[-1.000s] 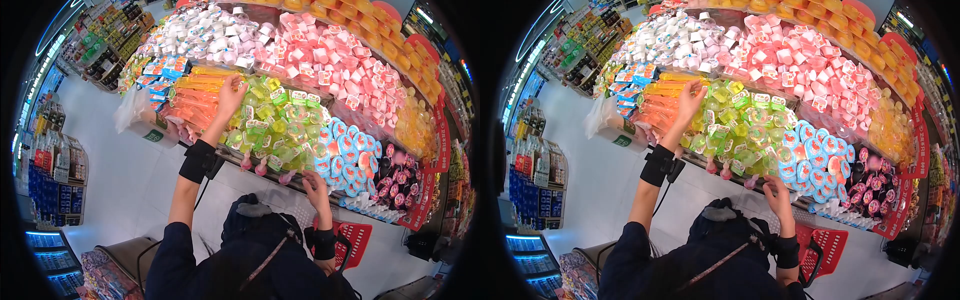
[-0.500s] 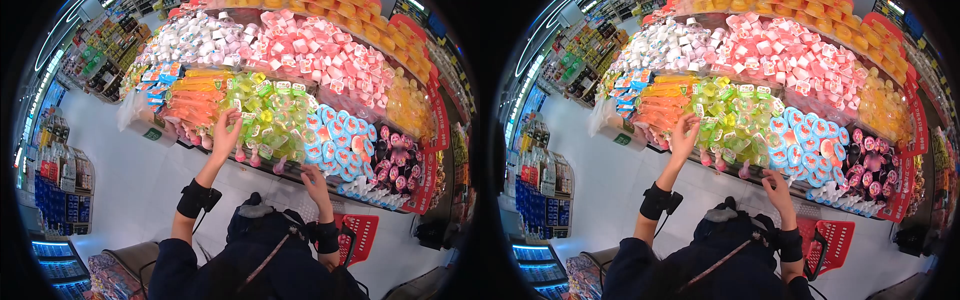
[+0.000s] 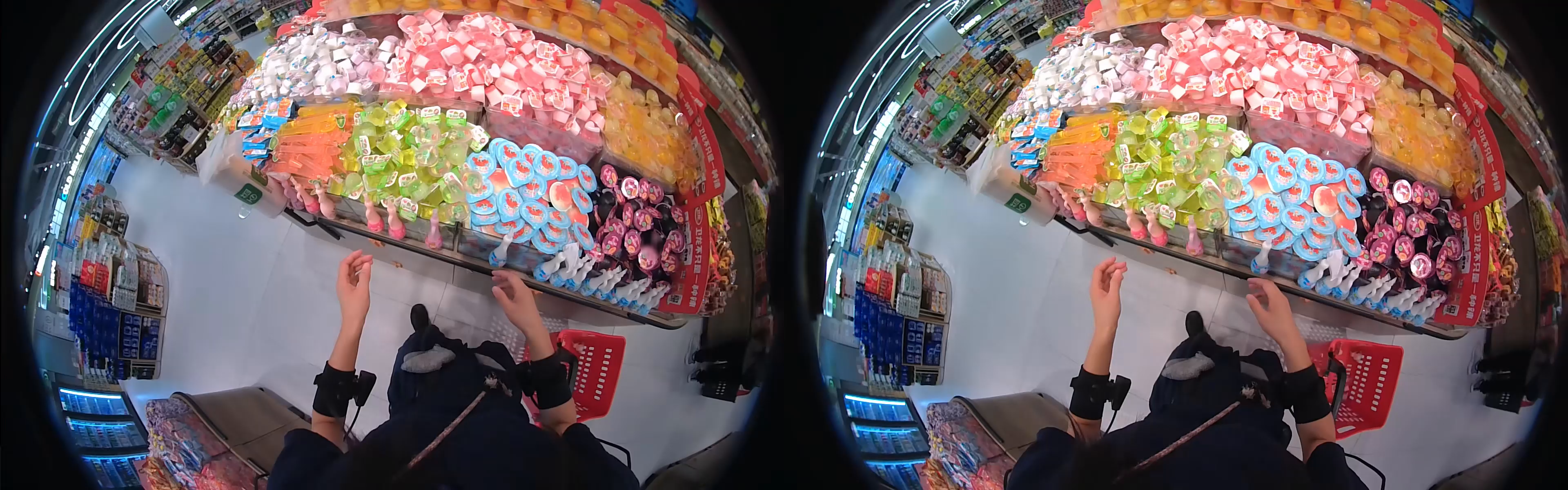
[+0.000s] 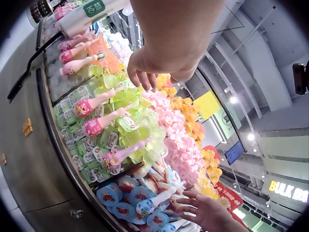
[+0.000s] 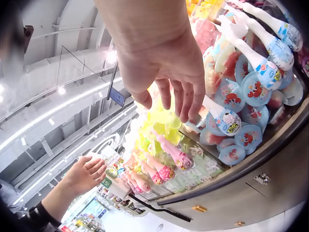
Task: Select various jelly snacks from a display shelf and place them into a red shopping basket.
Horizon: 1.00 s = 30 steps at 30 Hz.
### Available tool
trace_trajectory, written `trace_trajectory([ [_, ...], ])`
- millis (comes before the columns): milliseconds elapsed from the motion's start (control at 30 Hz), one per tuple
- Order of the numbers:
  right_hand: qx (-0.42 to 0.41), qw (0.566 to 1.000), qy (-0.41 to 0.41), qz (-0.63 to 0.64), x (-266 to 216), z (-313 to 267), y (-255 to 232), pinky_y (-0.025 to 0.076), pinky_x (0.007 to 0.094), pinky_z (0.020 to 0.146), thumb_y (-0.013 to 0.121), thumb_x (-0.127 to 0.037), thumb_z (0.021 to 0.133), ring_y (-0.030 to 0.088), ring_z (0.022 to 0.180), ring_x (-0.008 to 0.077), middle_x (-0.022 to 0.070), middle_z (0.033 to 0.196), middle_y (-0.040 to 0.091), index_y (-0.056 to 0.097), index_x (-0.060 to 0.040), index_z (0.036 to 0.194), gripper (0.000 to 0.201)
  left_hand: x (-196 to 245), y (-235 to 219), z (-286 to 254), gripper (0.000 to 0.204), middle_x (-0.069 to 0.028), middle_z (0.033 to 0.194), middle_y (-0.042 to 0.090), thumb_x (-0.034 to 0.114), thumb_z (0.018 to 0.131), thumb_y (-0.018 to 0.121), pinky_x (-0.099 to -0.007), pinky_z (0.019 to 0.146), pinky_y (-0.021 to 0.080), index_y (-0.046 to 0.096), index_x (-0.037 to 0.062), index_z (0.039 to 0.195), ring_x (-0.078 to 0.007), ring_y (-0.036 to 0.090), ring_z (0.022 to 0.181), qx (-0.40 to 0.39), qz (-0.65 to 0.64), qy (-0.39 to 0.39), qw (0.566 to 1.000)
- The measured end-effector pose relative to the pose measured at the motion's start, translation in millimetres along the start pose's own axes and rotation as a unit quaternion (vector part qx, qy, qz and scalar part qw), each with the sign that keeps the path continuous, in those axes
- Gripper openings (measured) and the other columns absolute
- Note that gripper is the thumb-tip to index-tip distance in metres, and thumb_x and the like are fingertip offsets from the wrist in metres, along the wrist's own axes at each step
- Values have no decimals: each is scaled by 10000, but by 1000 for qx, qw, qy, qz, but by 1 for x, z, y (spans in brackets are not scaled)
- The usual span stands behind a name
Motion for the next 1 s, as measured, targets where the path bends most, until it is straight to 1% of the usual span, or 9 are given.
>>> trace_trajectory([
  [167, -35, 999, 21, 13, 28, -32, 0, 459, 275, 717, 553, -72, 770, 562, 809, 162, 92, 998, 553, 485, -16, 1072, 315, 1, 0, -60, 265, -90, 949, 563, 54, 832, 500, -244, 778, 417, 449, -12, 1083, -134, 531, 891, 23, 12, -16, 1000],
  [233, -49, 998, 21, 13, 30, -39, -1, 459, 270, 717, 553, -73, 769, 562, 808, 161, 93, 994, 553, 481, -15, 1074, 318, -2, 0, -80, 277, -79, 956, 568, 89, 840, 491, -264, 783, 410, 450, 2, 1100, -160, 541, 902, 24, 1, -29, 999],
  [267, -50, 998, 25, 15, 31, -44, 0, 460, 268, 713, 553, -74, 770, 562, 806, 159, 92, 980, 558, 489, -15, 1062, 304, -3, -1, -88, 277, -79, 956, 568, 89, 840, 491, -264, 783, 410, 450, 2, 1100, -160, 541, 902, 24, 4, -29, 999],
  [333, -51, 998, 30, 19, 34, -49, -1, 461, 265, 709, 552, -74, 772, 562, 803, 158, 90, 966, 562, 497, -14, 1050, 290, -6, 2, -105, 265, -91, 930, 569, 43, 828, 499, -246, 782, 420, 450, -14, 1082, -142, 546, 867, 16, -6, -80, 997],
  [467, -41, 999, 29, 19, 43, -51, -2, 461, 266, 693, 548, -85, 782, 560, 794, 154, 80, 919, 572, 526, -20, 1013, 241, -6, 7, -130, 262, -92, 918, 572, 39, 828, 494, -247, 779, 423, 448, -16, 1081, -143, 554, 849, 12, -8, -94, 995],
  [567, -51, 998, 28, 23, 48, -60, 4, 460, 266, 686, 549, -93, 787, 562, 795, 155, 81, 905, 574, 538, -26, 999, 223, -7, 6, -146, 280, -83, 940, 575, 102, 841, 497, -261, 767, 414, 447, 6, 1100, -165, 554, 869, -3, -14, -99, 995],
  [633, -61, 997, 32, 20, 46, -71, 9, 460, 265, 684, 550, -97, 788, 563, 796, 157, 84, 903, 575, 541, -28, 998, 221, -5, 2, -161, 256, -91, 912, 573, 36, 835, 483, -250, 770, 430, 440, -16, 1083, -146, 557, 839, 11, -31, -103, 994],
  [800, -82, 996, 2, 25, 38, -105, 25, 463, 270, 676, 542, -98, 792, 568, 787, 166, 88, 899, 576, 547, -30, 987, 206, 8, -17, -203, 250, -91, 909, 573, 34, 839, 474, -251, 762, 431, 440, -17, 1081, -149, 559, 834, 35, -17, -100, 994],
  [1000, -68, 998, -2, -3, 31, -165, 15, 469, 276, 673, 539, -72, 783, 571, 784, 176, 97, 920, 567, 545, -25, 978, 200, 9, -27, -261, 237, -88, 881, 576, 34, 838, 477, -255, 750, 439, 448, -22, 1067, -151, 560, 827, 42, -28, -106, 993],
])
Point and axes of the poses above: each hand's wrist, its own z-axis towards the middle knuckle, its own y-axis out of the palm, x = y × z, the point moved 4 cm from there along z, towards the middle knuckle
